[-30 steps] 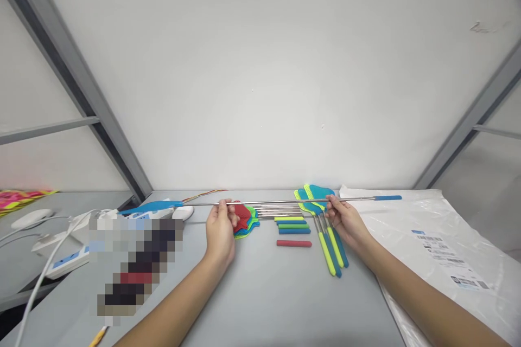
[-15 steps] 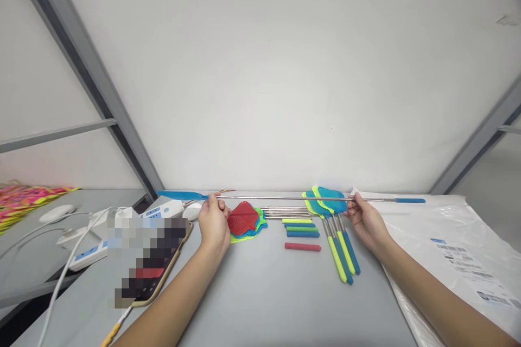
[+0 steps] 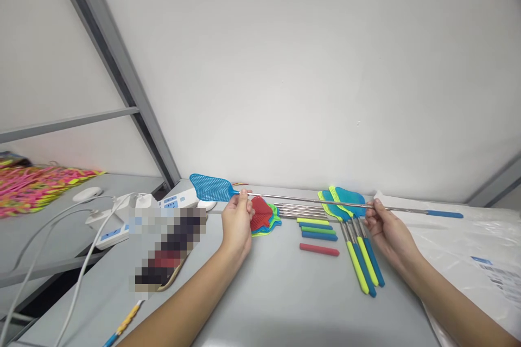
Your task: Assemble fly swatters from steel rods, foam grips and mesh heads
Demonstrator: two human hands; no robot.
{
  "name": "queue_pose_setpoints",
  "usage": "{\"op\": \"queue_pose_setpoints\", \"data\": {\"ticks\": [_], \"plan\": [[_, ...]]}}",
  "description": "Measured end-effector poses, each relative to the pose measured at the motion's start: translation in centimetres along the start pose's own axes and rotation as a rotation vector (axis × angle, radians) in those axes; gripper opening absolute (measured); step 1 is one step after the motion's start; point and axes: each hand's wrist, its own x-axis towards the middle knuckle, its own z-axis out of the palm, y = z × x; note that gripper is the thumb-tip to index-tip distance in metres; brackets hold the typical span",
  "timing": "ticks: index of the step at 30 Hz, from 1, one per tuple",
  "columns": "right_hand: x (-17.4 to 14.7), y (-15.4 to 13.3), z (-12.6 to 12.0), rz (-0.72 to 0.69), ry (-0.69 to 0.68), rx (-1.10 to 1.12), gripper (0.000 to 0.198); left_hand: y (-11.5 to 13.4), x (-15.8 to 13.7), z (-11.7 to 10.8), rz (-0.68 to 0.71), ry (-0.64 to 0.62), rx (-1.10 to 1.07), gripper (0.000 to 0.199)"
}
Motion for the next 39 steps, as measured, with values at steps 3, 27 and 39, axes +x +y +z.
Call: {"op": "queue_pose_setpoints", "data": {"ticks": [3,27,39], "plan": [[-0.6,0.3,0.5,0.020,-0.009,-0.004,0.026,-0.6,-1.3,0.3,-0.037,-0.035,0.011,0.037],[0.1,0.4,-0.6,0.124,0.079,0.071,0.018,-1.0,-0.1,0.1,-0.546,-0.005,-0.268,0.040],[0.3,-1.3,-0.7,0.099,0.188,0.127,0.013,0.7,1.2,-0.3,0.126,0.325,0.269,0.065]]}}
